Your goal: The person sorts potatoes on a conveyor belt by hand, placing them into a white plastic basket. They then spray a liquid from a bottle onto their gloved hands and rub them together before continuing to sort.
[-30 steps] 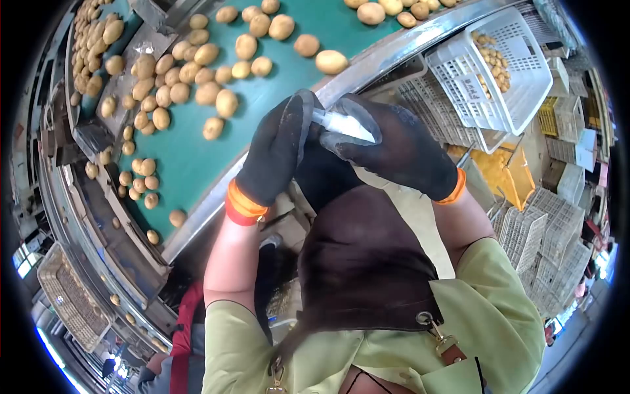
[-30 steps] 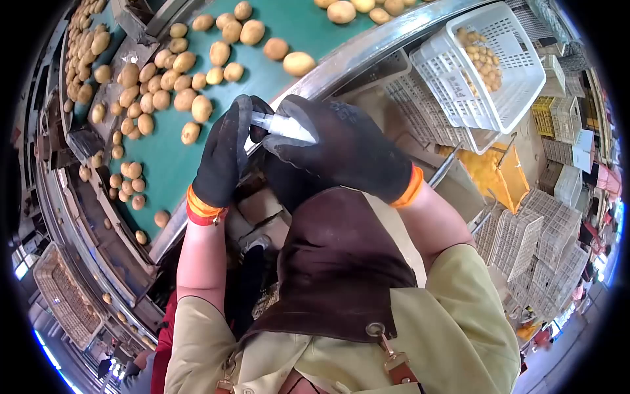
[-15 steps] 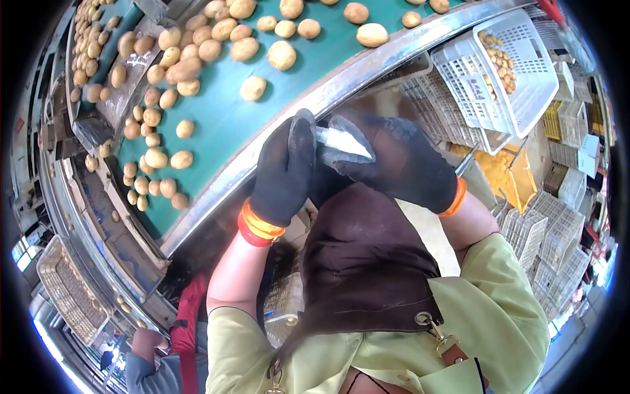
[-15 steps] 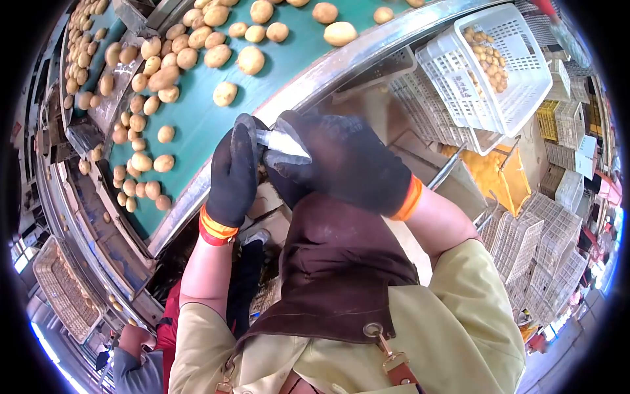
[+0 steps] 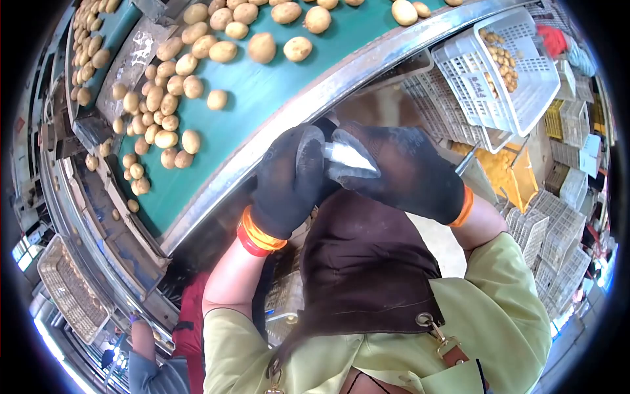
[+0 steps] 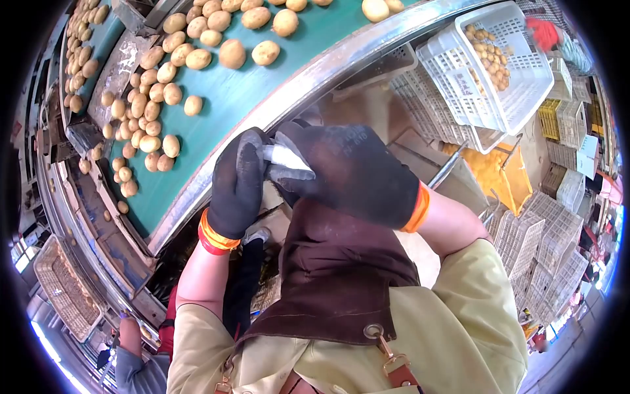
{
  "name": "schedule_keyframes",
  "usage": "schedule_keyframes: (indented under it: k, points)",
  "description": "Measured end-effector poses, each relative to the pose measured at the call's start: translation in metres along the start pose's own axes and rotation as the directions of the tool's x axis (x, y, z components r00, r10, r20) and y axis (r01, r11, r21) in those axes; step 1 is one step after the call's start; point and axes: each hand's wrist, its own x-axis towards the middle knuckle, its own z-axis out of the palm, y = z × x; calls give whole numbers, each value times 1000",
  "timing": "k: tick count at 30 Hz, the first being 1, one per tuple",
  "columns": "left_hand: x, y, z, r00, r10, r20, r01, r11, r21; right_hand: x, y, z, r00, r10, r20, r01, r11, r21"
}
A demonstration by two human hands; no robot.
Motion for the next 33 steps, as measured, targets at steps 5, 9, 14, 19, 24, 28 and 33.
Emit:
schedule_keyframes:
  k: [5, 9, 14, 19, 24, 28, 33]
  points:
    - [4, 3, -14, 999, 36, 11, -37, 994, 104, 13, 24, 18, 992, -125, 22, 106, 913, 393]
    - [-1, 5, -16, 987, -155, -37, 138, 948, -285, 15, 56, 36, 955, 2, 297, -252, 539, 804]
    - [-12, -3, -26, 973, -178, -146, 132, 950, -282, 8, 46, 58, 965, -153, 212, -209, 38, 977]
    - [-29, -10, -28, 974, -217, -71, 194, 949, -248, 10, 70, 86, 932, -236, 274, -353, -428, 832]
    - [-53, -28, 9, 977, -188, 100, 198, 975, -102, -11, 89, 93, 913, -100, 396, -381, -559, 736]
    - [-86, -46, 32, 920, -337, 200, 375, 904, -206, -33, 133, 100, 912, 210, 351, -314, -192, 930]
    - [-111, -48, 33, 875, -455, 165, 477, 869, -135, -42, 210, 158, 835, 508, 210, -325, 149, 934]
